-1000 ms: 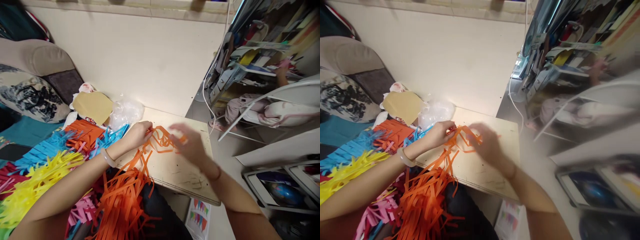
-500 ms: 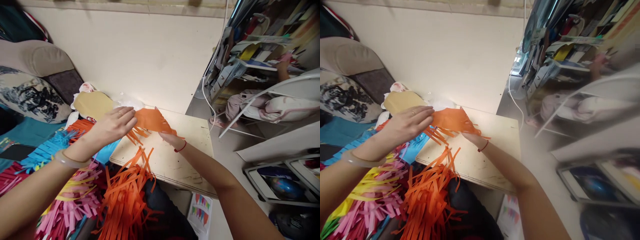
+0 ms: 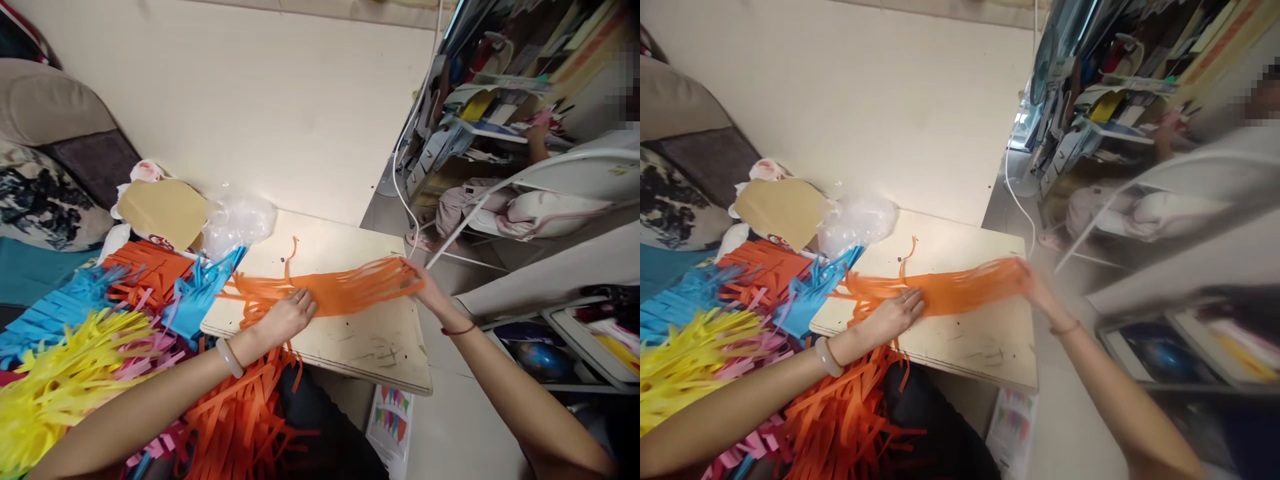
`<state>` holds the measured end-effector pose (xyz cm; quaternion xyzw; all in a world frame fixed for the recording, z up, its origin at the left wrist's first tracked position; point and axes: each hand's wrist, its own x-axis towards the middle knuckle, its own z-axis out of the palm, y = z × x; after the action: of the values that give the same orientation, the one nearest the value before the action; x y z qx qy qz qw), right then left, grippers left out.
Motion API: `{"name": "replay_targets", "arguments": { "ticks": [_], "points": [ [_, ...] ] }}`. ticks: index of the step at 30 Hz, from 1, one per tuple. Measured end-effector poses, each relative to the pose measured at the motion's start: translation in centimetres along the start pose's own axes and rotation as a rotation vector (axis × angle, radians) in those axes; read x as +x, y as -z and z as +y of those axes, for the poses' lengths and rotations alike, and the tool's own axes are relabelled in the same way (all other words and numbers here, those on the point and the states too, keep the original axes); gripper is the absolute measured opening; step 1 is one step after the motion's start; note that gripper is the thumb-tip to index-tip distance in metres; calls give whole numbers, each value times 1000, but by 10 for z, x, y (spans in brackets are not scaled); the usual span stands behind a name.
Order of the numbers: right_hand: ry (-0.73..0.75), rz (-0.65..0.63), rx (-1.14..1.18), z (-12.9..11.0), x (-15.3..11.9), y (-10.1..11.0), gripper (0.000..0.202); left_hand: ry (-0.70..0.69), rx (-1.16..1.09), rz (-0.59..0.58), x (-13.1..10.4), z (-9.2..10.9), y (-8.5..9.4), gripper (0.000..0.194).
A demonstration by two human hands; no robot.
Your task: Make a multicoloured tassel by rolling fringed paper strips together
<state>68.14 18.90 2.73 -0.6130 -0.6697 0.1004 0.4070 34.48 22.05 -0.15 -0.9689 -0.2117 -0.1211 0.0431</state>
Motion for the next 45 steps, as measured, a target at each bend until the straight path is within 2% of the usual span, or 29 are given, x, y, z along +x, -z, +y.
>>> {"name": "replay_targets", "arguments": {
  "ticks": [2, 3, 4, 7, 8, 10, 11, 14, 17, 19, 21, 24, 27, 29, 31, 33, 35, 39, 41, 45],
  "points": [
    [3, 198, -62, -6, -11, 6, 38, -13, -13, -14, -3, 3, -3, 19],
    [46, 290, -105, -17, -17, 1, 38, -17, -14, -24, -4, 4, -3, 19],
    [133, 263, -151, -31, -23, -10, 38, -19, -11, -34, -5, 5, -3, 18],
    [526, -286, -230, -73, -42, -62, 56, 0, 19, -57, -7, 9, -4, 18],
    [600, -409, -265, -82, -47, -79, 61, 9, 29, -61, -8, 10, -4, 19],
    [646, -500, -331, -89, -54, -105, 57, 26, 32, -62, -11, 13, -5, 21],
    [650, -496, -354, -87, -56, -112, 51, 31, 21, -60, -13, 13, -4, 23],
    [672, -468, -336, -72, -55, -111, 38, 45, -77, -48, -18, 11, 2, 29],
    [563, -513, -173, -63, -39, -96, 30, 80, -333, -28, -21, 1, 13, 27],
    [380, -585, -52, -62, -22, -89, 24, 170, -545, -44, -21, -9, 20, 23],
    [181, -671, 9, -63, -4, -89, 30, 318, -704, -92, -19, -20, 21, 30],
    [-3, -688, -27, -67, 20, -96, 33, 526, -866, -170, -17, -34, 15, 34],
    [-47, -649, -130, -73, 34, -104, 22, 606, -965, -187, -18, -45, 7, 22],
    [-56, -687, -178, -76, 38, -107, 23, 642, -887, -184, -19, -49, 9, 15],
    [-64, -738, -196, -78, 41, -109, 26, 622, -687, -194, -19, -49, 16, 22],
    [-66, -769, -212, -78, 43, -110, 27, 528, -418, -197, -16, -42, 24, 28],
    [-54, -783, -233, -76, 44, -111, 27, 368, -164, -154, -12, -28, 27, 32],
    [-29, -784, -292, -77, 46, -112, 26, 39, 144, -106, -6, 3, 9, 46],
    [-28, -791, -310, -80, 45, -112, 26, 5, 205, -129, -6, 12, -5, 48],
    [-31, -807, -327, -85, 44, -112, 26, 59, 213, -145, -6, 16, -22, 45]
  ]
}}
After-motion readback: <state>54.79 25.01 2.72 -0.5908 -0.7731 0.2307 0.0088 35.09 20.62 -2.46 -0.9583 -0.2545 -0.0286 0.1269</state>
